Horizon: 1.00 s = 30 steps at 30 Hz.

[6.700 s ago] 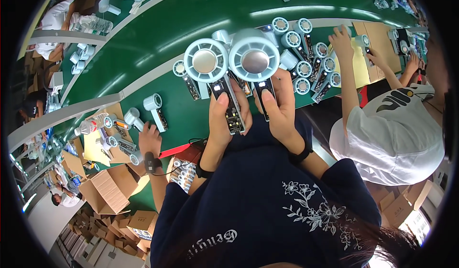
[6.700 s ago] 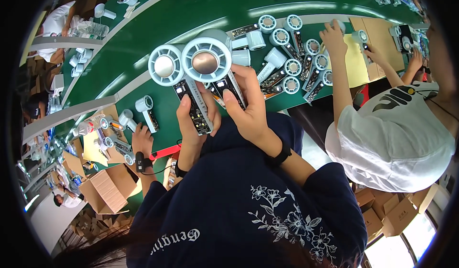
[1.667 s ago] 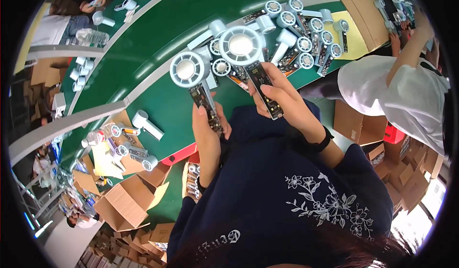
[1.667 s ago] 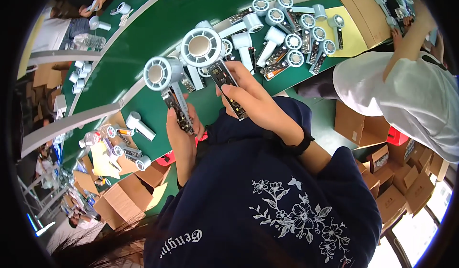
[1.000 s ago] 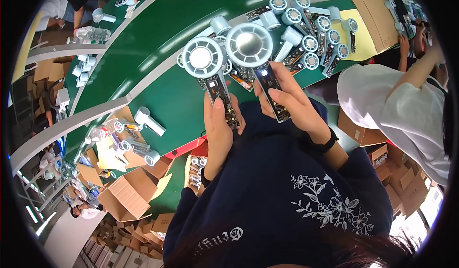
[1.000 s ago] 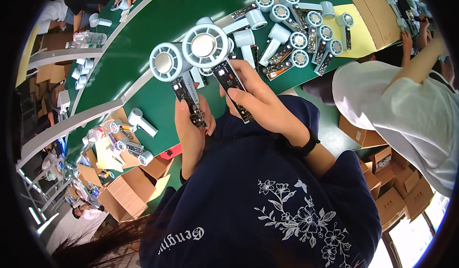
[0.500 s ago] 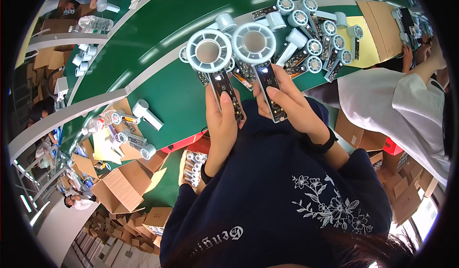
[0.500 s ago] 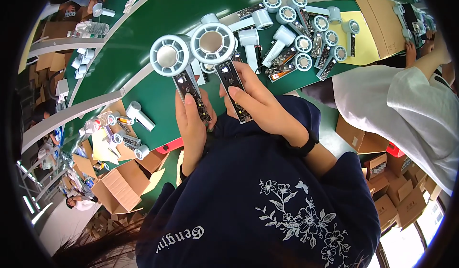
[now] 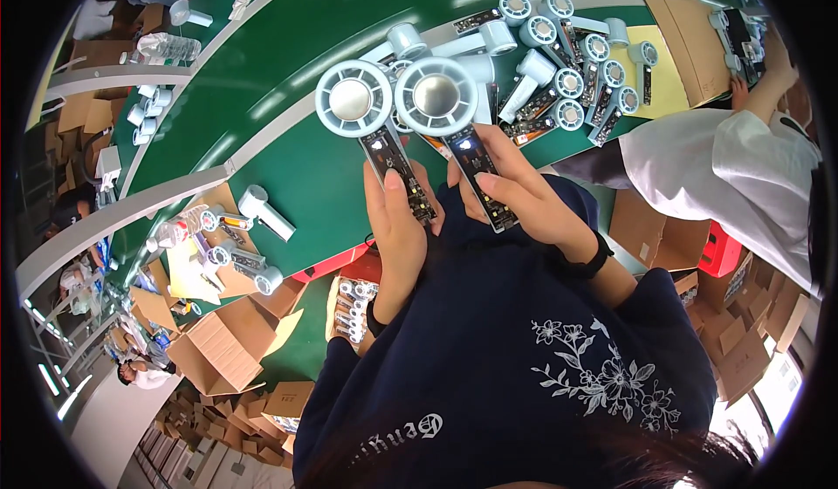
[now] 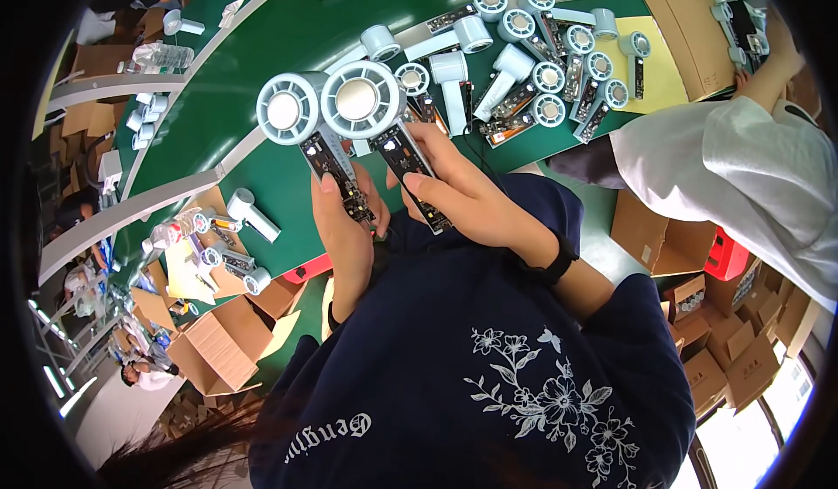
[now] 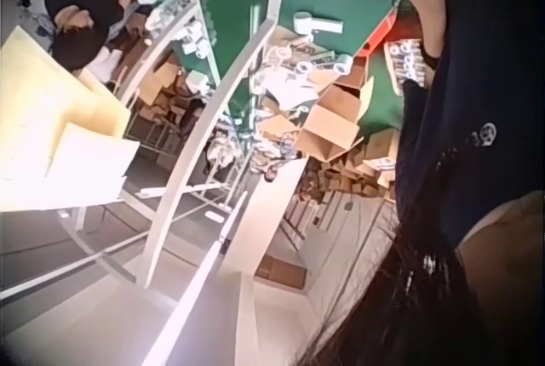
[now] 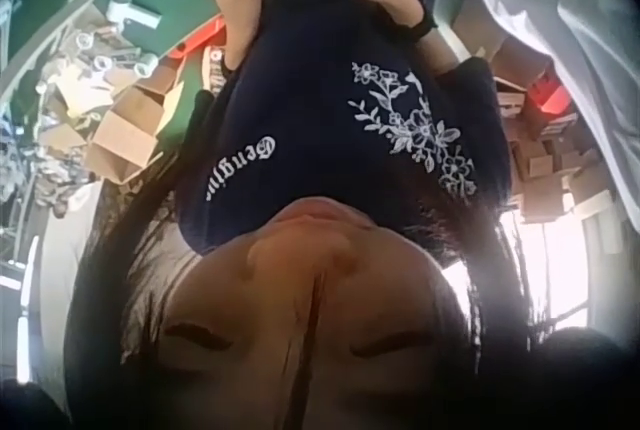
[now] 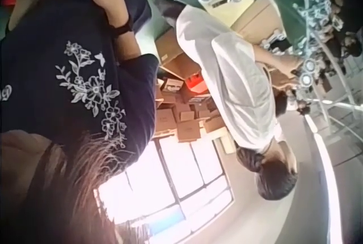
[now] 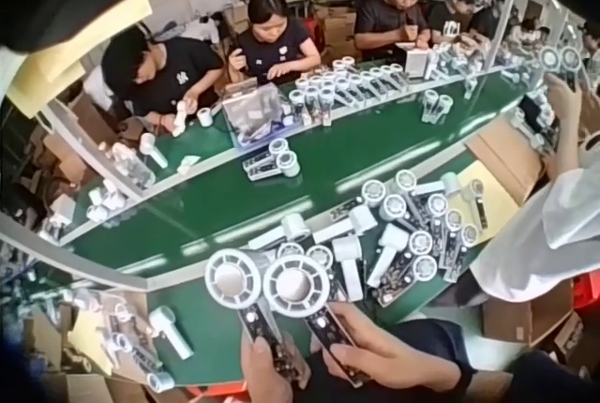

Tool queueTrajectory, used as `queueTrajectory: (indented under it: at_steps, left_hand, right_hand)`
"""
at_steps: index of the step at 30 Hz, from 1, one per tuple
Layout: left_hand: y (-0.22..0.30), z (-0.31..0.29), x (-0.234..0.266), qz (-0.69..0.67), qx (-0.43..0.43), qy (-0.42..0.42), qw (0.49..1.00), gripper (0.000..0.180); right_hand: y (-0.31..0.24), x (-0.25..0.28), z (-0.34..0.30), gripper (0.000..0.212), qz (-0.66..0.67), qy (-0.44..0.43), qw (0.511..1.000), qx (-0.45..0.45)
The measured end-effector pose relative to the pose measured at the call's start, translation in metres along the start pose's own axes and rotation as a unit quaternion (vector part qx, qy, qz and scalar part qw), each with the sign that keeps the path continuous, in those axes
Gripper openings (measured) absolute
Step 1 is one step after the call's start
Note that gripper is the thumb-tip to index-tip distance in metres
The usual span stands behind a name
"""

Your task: The person picks up two handheld fans, presses buttons on their handles to test them, and sets them down. She then picks up a sheet of stickers, applies one to a fan, and tests another pair of fans before placing them back on the table.

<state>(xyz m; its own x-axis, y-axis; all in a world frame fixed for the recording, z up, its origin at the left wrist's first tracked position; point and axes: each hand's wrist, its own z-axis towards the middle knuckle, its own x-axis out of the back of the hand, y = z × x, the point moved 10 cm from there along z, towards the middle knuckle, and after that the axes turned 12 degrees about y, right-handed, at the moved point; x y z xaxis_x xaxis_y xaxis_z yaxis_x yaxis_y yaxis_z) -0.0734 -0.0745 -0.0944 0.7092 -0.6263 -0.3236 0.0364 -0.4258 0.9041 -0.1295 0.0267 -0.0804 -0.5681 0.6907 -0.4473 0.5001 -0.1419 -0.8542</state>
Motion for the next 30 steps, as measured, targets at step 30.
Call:
queueTrajectory:
  at_steps: [30]
  left_hand:
    - [0.0055,-0.0050,-0.0009,0.030,-0.009,0.018,0.999,0.042]
  right_hand:
    - [-0.0067,0.0026,0.0022,0.048,-0.006,0.010,1.000,0.025]
